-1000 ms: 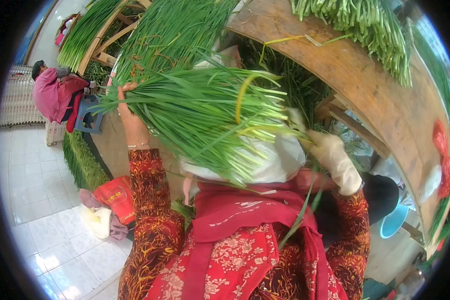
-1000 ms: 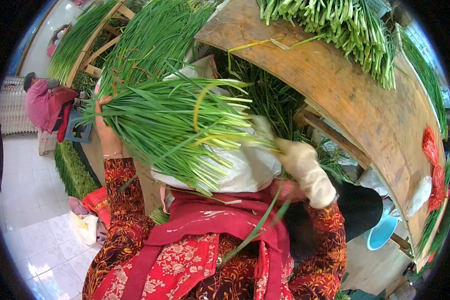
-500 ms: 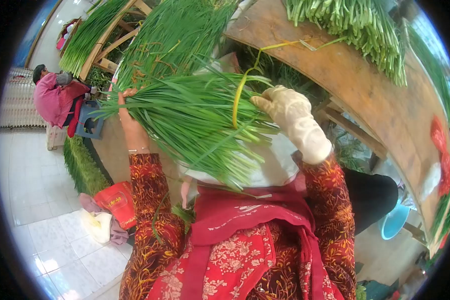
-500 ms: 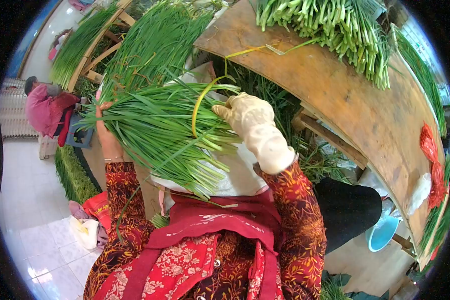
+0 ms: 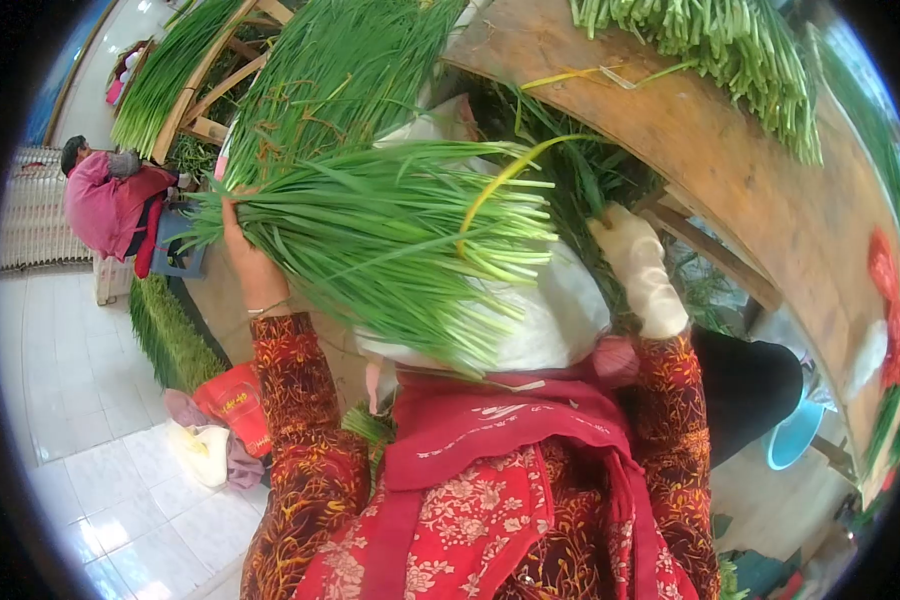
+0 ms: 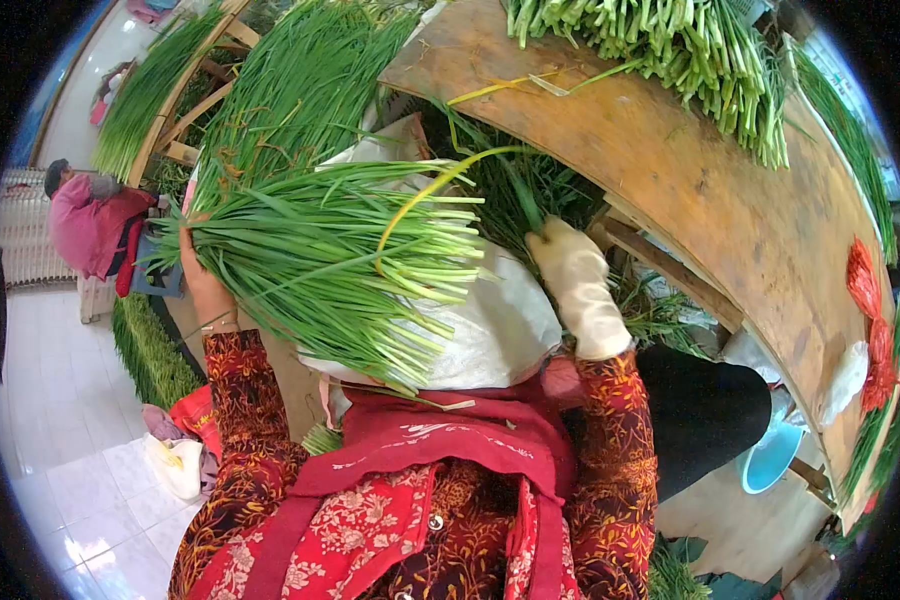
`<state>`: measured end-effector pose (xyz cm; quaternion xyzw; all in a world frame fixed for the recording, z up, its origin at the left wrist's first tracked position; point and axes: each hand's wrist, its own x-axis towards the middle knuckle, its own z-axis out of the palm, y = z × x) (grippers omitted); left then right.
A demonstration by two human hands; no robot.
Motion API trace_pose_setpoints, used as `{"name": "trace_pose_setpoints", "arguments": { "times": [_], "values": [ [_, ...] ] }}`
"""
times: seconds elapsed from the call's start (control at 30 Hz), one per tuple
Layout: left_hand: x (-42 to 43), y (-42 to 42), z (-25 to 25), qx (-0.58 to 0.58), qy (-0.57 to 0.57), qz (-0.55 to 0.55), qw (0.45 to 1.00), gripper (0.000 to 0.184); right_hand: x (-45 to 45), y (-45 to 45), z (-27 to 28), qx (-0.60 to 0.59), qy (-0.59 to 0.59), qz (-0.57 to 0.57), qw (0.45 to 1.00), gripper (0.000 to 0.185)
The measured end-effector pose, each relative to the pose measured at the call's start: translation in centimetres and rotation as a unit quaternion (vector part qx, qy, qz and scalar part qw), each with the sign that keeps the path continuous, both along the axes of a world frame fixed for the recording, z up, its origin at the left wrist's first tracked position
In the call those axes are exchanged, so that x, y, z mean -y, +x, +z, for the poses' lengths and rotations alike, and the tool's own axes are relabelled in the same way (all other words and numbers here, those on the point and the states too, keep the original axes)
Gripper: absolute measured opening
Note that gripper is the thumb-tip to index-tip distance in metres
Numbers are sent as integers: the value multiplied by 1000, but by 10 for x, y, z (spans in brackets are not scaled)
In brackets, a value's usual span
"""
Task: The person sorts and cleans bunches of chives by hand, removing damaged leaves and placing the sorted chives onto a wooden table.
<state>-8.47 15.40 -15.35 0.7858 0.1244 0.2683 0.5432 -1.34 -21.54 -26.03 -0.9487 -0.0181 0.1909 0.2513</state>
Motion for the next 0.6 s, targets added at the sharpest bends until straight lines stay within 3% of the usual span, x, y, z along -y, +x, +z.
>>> {"name": "trace_pose_setpoints", "arguments": {
  "times": [0.03, 0.07, 0.13, 0.2, 0.27, 0.33, 0.4, 0.47, 0.5, 0.53, 0.6],
  "values": [
    [-5, -1, -4, -5, 46, 8, 999, 26, 37, -2, -73, -27, -85, 84, 992, 35],
    [-12, -2, -9, -5, 44, 7, 999, 26, 49, -11, -81, -89, -92, 51, 990, 35],
    [-24, 2, -17, 89, -231, -17, 969, 28, 65, -23, -76, -150, -131, 2, 980, 34],
    [-11, 0, -12, 68, -170, -9, 983, 27, 73, -32, -45, -163, -188, -20, 968, 29],
    [-4, 3, -12, 53, -106, -6, 993, 27, 34, -26, 40, 29, 92, -67, 993, 29],
    [-6, 9, -13, 33, -128, 4, 991, 27, -5, -23, 69, 179, 290, 45, 939, 28],
    [-26, 19, -21, 34, -171, -50, 983, 28, -44, -23, 88, 250, 253, 180, 917, 23],
    [-28, 22, -22, 94, -338, -128, 928, 30, -71, -12, 75, 276, 172, 277, 904, 19],
    [-20, 19, -24, 55, -103, -38, 992, 30, -73, -10, 70, 269, 191, 279, 902, 16],
    [-18, 16, -19, 51, -103, -30, 993, 30, -71, -12, 66, 248, 218, 236, 914, 13],
    [-14, 13, -10, -3, -174, -15, 985, 31, -48, -21, 57, 28, 453, 94, 886, 12]
  ]
}}
